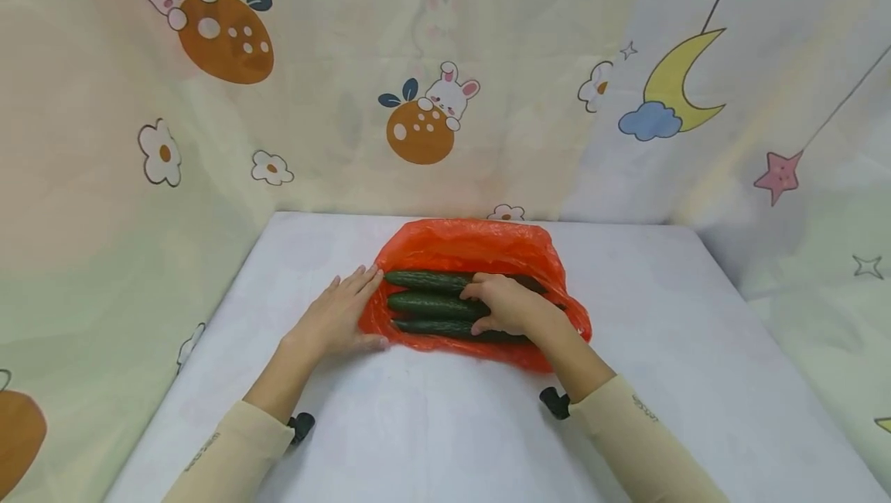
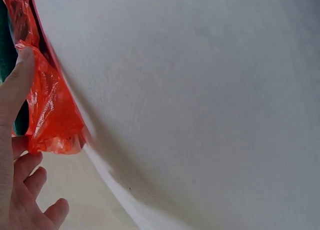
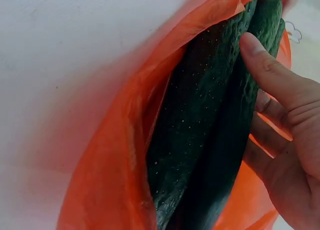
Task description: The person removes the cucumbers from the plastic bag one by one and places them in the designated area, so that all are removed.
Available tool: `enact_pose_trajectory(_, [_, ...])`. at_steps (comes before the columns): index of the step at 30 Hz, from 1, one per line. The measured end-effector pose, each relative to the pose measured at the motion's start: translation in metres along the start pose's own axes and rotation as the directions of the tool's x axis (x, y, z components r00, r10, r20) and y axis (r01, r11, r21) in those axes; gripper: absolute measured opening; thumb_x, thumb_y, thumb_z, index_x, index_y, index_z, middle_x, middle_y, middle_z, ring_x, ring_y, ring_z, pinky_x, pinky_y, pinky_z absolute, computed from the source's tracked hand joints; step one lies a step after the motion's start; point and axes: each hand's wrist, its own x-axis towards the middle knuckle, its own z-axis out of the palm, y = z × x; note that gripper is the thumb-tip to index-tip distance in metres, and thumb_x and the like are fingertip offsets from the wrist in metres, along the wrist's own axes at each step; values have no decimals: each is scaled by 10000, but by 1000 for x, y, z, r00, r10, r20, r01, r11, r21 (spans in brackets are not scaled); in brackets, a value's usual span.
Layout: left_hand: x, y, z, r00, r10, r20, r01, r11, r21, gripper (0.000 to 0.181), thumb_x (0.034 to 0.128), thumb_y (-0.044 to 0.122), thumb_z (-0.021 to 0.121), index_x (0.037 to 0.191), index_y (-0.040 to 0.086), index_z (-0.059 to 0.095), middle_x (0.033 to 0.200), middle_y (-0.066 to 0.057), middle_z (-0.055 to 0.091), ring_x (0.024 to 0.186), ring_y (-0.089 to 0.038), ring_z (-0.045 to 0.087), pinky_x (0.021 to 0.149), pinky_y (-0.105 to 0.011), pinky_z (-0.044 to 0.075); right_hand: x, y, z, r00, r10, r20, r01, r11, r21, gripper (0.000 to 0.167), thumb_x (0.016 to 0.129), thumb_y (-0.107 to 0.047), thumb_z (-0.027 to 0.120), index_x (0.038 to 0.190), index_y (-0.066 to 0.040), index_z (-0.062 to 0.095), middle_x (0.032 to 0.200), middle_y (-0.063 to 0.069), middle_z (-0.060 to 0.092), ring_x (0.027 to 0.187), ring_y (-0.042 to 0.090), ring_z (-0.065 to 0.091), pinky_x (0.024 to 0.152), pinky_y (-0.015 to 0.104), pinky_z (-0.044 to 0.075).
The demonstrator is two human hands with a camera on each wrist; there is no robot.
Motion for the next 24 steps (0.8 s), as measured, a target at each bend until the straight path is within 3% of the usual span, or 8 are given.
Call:
enact_pose_trajectory(9, [-2,1,4,999,12,31,-11,1000,-6,1163,778,622,812,1633,74,244,1692,-102,260,1565,-352,215,1234,-606,215,-7,4,12,999,40,12,-40,998,58,624,820,-368,870,1372,-168,658,1371,31,652,1318,280,548,1132,473,445])
enact_pose_trajectory(18, [-1,3,3,999,-2,33,2,1000,-13,1159,782,620,810,1635,82,241,1690,-101,267,1563,-346,224,1236,-597,221,-4,11,5,995,-83,-53,92,977,194,473,842,-267,866,1275,-139,723,1188,-23,680,1091,177,650,970,371,565])
enact_pose_trajectory(24, [-2,2,1,1000,-7,31,8,1000,-7,1157,784,616,810,1633,75,242,1687,-110,273,1562,-348,225,1234,-601,220,-5,13,6,997,-65,-37,72,973,221,438,929,-284,783,1338,-163,685,1290,-16,684,1190,195,626,1038,418,532])
